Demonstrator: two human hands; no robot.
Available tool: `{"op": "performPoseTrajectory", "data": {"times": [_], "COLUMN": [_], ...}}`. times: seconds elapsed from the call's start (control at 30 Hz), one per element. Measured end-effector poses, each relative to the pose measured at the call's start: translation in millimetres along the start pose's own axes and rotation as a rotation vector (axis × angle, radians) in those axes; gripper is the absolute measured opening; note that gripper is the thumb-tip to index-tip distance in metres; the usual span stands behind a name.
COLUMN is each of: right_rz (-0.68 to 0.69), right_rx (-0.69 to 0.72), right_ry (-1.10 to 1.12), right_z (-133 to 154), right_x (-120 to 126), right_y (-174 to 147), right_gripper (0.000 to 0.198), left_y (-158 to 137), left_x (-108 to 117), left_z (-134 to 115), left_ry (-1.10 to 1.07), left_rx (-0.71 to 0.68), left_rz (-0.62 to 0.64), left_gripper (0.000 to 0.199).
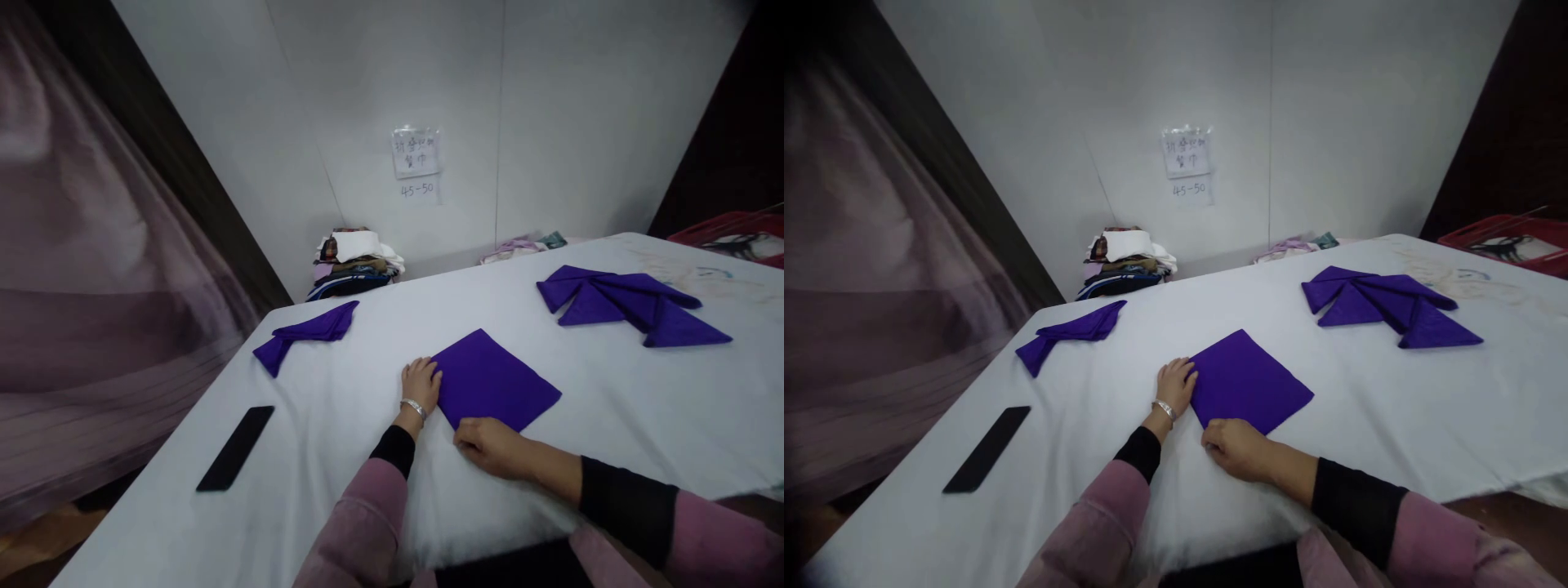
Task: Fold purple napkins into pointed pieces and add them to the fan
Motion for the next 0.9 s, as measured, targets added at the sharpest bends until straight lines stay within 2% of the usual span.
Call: {"op": "performPoseTrajectory", "data": {"times": [0.1,0.27,0.47,0.6,0.67,0.73,0.83,0.9], "right_rz": [-0.002,-0.021,-0.05,-0.09,-0.156,-0.274,-0.479,-0.526], "right_rx": [-0.002,0.019,0.069,0.084,0.046,-0.059,-0.357,-0.574], "right_ry": [-0.022,-0.043,0.094,0.245,0.268,0.251,0.203,0.146], "right_z": [-0.2,3.8,10.8,8.2,-7.1,-37.8,-104.0,-143.1], "right_x": [-1.3,2.2,10.2,27.7,46.3,71.2,107.9,120.4], "right_y": [-1.3,-3.4,-11.3,-26.4,-37.8,-53.6,-89.0,-113.6], "right_gripper": [0.021,0.018,0.019,0.02,0.02,0.02,0.019,0.02], "left_y": [-7.1,-6.8,1.3,1.9,-1.8,-11.3,-37.3,-56.7], "left_x": [-18.6,-37.7,-36.1,-28.0,-18.9,-8.9,-1.4,-3.5], "left_z": [-25.9,-22.2,-17.0,-18.5,-26.0,-42.5,-80.1,-103.9], "left_ry": [0.054,0.127,0.117,0.072,0.027,-0.037,-0.136,-0.161], "left_rx": [-0.159,-0.158,-0.173,-0.166,-0.174,-0.222,-0.344,-0.403], "left_rz": [0.105,0.226,0.225,0.179,0.121,0.063,0.054,0.099], "left_gripper": [0.043,0.056,0.055,0.048,0.043,0.037,0.033,0.035]}}
Point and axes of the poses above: each hand's wrist, its own y-axis towards the middle knuckle, its own x-axis out of the back of the hand, z = x × y, the point moved 9 cm from there along y, towards the middle knuckle, and after that the axes turned 4 degrees about -z, right-handed, at the moved point
